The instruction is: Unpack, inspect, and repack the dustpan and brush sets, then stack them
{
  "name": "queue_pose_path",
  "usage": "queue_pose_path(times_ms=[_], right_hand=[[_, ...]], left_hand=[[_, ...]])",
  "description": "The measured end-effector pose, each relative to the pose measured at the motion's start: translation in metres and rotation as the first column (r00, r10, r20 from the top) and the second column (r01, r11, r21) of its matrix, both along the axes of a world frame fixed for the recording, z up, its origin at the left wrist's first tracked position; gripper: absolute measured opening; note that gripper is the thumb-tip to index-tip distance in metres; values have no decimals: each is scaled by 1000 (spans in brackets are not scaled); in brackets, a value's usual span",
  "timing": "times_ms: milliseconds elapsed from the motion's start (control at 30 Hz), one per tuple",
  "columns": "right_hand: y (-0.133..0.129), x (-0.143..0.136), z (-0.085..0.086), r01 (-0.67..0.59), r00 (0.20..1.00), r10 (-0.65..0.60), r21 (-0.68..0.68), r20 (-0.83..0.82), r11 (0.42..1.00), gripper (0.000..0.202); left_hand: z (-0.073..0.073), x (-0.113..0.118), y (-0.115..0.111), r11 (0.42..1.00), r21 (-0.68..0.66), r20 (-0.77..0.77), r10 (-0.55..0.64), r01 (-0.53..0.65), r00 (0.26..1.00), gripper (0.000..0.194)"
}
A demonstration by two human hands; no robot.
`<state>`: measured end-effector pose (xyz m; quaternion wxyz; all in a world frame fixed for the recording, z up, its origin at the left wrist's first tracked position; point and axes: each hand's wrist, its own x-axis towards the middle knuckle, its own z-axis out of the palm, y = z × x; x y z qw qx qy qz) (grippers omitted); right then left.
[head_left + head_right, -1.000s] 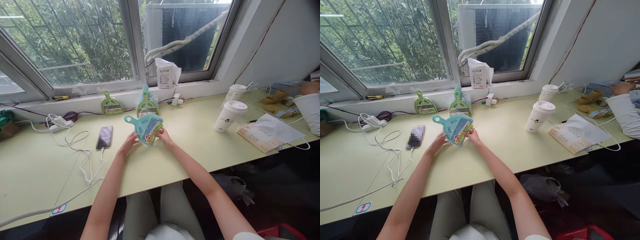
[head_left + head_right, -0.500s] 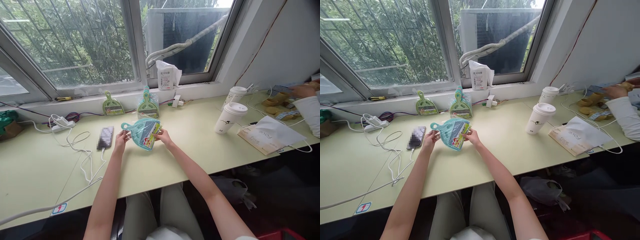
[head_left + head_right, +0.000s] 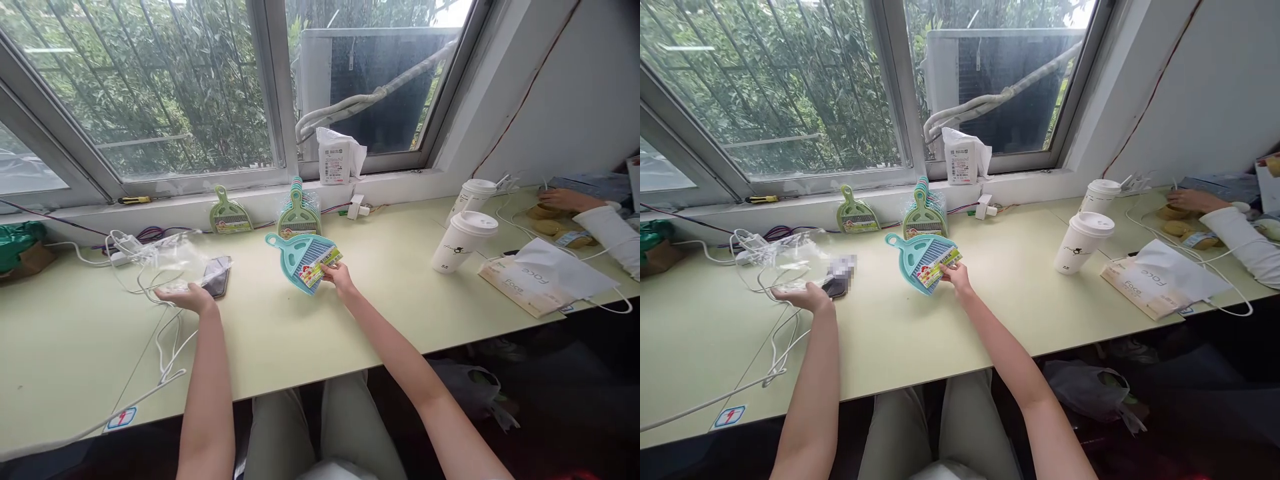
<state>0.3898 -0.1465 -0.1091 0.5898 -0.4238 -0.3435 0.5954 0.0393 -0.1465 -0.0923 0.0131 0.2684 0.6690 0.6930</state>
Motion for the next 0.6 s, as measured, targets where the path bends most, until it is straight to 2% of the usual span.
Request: queue_pose_path(times_ms=[100,200,233,267,300,333,367,400,433,467,500,533,567,600], right_hand=[[0,1,-3,16,1000,-17,-43,-22,999,28],[-1,-3,-6,2,1000,-3,-41,-28,999,28],[-2,-4,-7,-3,1000,2,-36,-29,999,28],[-2,-6,-8,-8,1000,7,-32,-31,999,28],[-2,-8,-8,-12,999,11,-27,-34,1000,29],[-3,-9,-9,-13,999,13,-23,-37,1000,30],[-3,-11,-9,-15,999,14,-19,-38,1000,30],[-3,-12,-9,-15,999,15,-13,-39,1000,30],[-3,-13,-9,-14,999,14,-4,-37,1000,30],[-3,-14,-9,-16,999,16,5,-32,1000,29],[-2,-14,-9,-25,1000,25,5,-17,1000,28],[-1,-14,-10,-41,999,41,-6,14,999,26],[0,-13,-10,-51,997,53,-24,60,998,23],[2,-11,-11,-40,992,45,-44,114,998,21]], left_hand=[[5,14,-13,966,-49,-173,242,-254,955,84],[15,33,-20,940,-62,-359,292,-334,887,95],[18,39,-20,950,-59,-423,255,-307,869,92],[20,47,-19,973,-63,-472,168,-223,865,83],[21,56,-18,994,-85,-485,23,-74,874,71],[20,67,-17,983,-124,-443,-178,136,879,58],[17,80,-15,909,-164,-345,-417,383,841,50],[13,94,-13,752,-184,-181,-659,633,730,50],[7,108,-12,535,-172,37,-835,827,549,54],[1,121,-10,333,-139,214,-909,932,357,58],[-5,132,-10,244,-102,317,-911,964,264,60],[-11,140,-9,210,-70,388,-895,975,220,63],[-16,144,-7,227,-52,429,-874,973,227,66],[-19,144,-6,282,-42,452,-850,959,270,66]])
